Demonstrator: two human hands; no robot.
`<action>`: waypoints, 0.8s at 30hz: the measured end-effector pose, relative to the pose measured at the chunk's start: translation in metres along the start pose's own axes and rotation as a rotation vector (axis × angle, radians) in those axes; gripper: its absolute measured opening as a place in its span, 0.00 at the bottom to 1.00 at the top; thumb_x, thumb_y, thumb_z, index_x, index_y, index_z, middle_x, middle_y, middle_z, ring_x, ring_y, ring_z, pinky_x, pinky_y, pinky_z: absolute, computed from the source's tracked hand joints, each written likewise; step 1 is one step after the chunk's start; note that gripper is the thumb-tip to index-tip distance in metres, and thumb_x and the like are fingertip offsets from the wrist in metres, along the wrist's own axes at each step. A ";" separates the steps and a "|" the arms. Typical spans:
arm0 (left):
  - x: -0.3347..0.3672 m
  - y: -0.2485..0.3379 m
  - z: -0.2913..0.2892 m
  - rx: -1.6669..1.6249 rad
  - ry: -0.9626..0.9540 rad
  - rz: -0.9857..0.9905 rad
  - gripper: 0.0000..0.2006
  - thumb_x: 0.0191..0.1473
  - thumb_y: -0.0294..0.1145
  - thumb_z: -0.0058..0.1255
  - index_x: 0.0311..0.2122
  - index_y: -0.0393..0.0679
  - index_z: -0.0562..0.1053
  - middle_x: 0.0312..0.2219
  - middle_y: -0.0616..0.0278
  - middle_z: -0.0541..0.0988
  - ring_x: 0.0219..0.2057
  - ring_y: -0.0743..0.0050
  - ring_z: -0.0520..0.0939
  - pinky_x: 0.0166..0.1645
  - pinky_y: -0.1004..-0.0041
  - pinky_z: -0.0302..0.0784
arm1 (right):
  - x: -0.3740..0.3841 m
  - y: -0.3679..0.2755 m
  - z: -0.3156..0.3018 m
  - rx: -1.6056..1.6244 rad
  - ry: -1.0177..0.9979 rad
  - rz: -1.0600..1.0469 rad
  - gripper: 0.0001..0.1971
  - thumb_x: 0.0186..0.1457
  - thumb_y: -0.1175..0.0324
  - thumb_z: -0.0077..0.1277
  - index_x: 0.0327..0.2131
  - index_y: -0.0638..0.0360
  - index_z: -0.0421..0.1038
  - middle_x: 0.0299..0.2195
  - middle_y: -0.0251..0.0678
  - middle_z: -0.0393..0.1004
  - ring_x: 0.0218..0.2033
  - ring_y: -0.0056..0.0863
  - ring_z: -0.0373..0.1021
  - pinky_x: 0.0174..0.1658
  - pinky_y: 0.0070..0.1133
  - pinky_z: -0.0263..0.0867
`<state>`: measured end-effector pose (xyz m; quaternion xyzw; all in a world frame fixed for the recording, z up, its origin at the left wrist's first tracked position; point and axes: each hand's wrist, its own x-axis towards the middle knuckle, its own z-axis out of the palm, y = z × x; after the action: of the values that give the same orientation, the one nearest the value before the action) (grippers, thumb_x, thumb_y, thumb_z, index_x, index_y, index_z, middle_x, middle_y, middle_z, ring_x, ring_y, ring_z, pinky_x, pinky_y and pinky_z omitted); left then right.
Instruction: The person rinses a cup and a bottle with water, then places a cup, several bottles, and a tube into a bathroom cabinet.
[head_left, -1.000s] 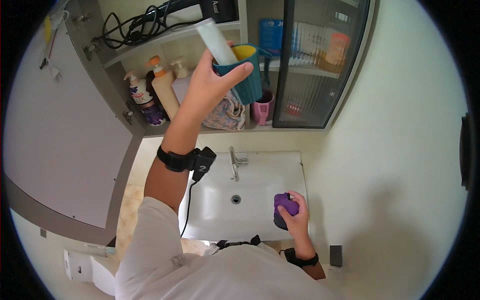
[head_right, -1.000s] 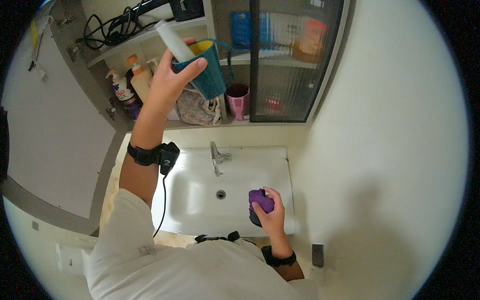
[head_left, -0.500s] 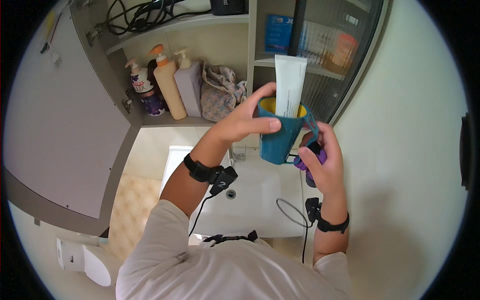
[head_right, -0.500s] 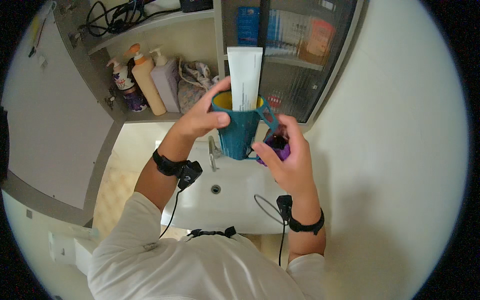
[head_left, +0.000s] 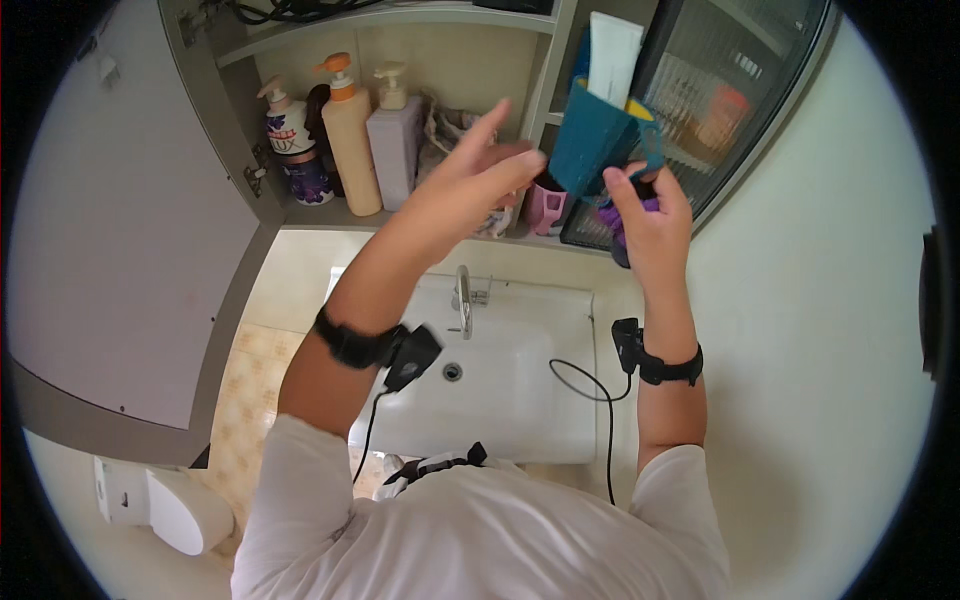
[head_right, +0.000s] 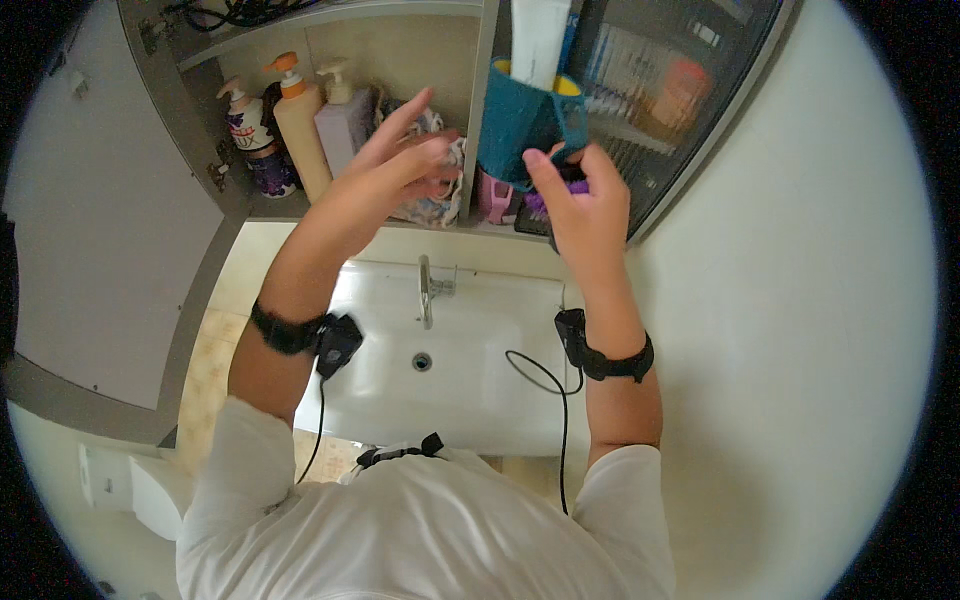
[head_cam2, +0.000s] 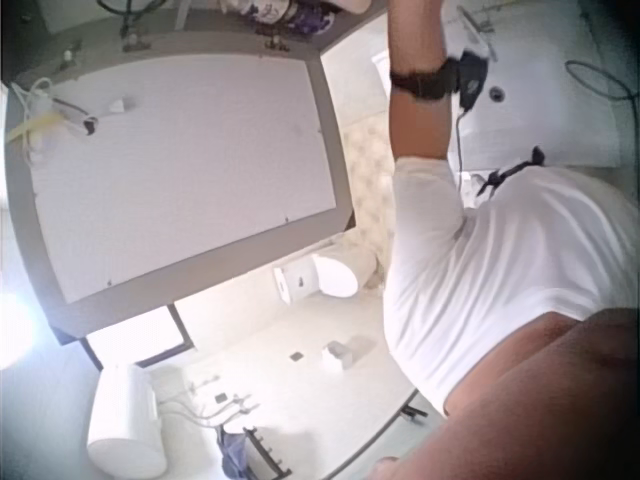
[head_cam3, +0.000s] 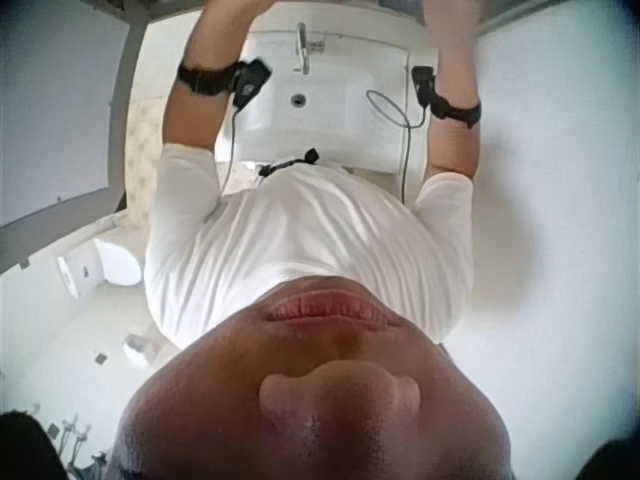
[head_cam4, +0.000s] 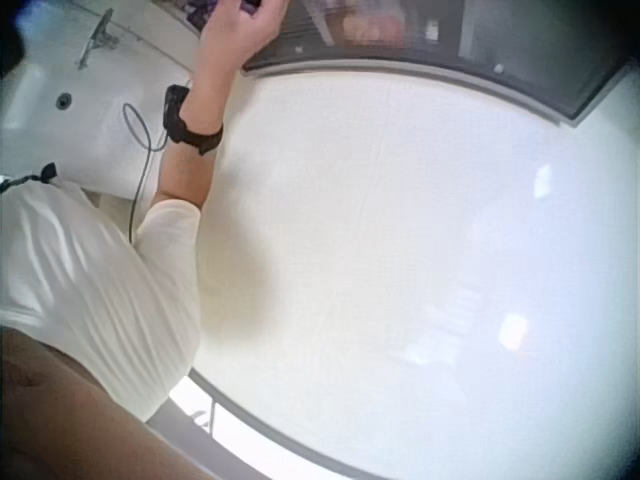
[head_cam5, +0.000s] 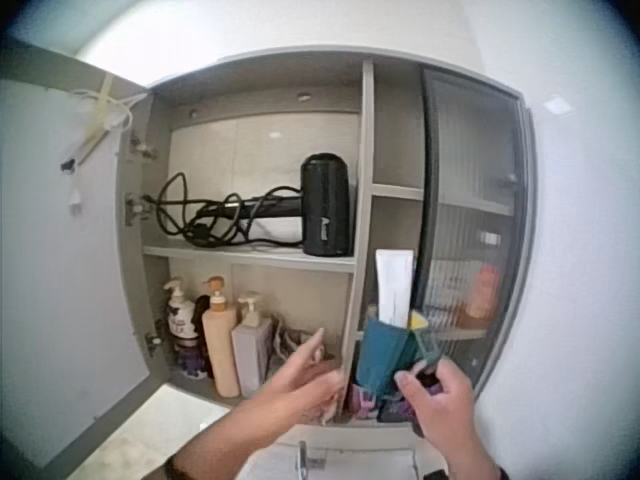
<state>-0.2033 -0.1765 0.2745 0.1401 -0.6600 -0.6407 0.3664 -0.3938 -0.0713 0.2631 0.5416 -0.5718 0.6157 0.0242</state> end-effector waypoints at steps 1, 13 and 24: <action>-0.012 -0.006 -0.011 -0.026 0.008 -0.012 0.39 0.56 0.45 0.50 0.66 0.45 0.45 0.53 0.49 0.69 0.44 0.67 0.75 0.50 0.71 0.69 | 0.007 0.004 0.000 -0.039 0.072 -0.049 0.14 0.51 0.63 0.60 0.27 0.63 0.68 0.21 0.30 0.68 0.24 0.16 0.61 0.30 0.17 0.60; -0.219 -0.113 -0.128 -0.024 0.530 -0.360 0.32 0.55 0.48 0.46 0.60 0.41 0.59 0.51 0.48 0.72 0.45 0.61 0.77 0.49 0.68 0.71 | 0.069 0.027 0.038 -0.376 0.159 -0.263 0.21 0.53 0.54 0.55 0.26 0.66 0.68 0.24 0.45 0.70 0.22 0.42 0.67 0.30 0.29 0.63; -0.299 -0.152 -0.132 -0.076 0.675 -0.464 0.26 0.57 0.46 0.44 0.55 0.41 0.66 0.46 0.54 0.76 0.40 0.67 0.79 0.43 0.72 0.72 | 0.068 -0.005 0.038 -0.565 0.050 -0.094 0.25 0.55 0.53 0.53 0.21 0.69 0.65 0.17 0.54 0.68 0.20 0.50 0.67 0.26 0.34 0.63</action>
<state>0.0483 -0.1003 0.0279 0.4738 -0.4296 -0.6483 0.4132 -0.3942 -0.1375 0.3043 0.5239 -0.6942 0.4435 0.2168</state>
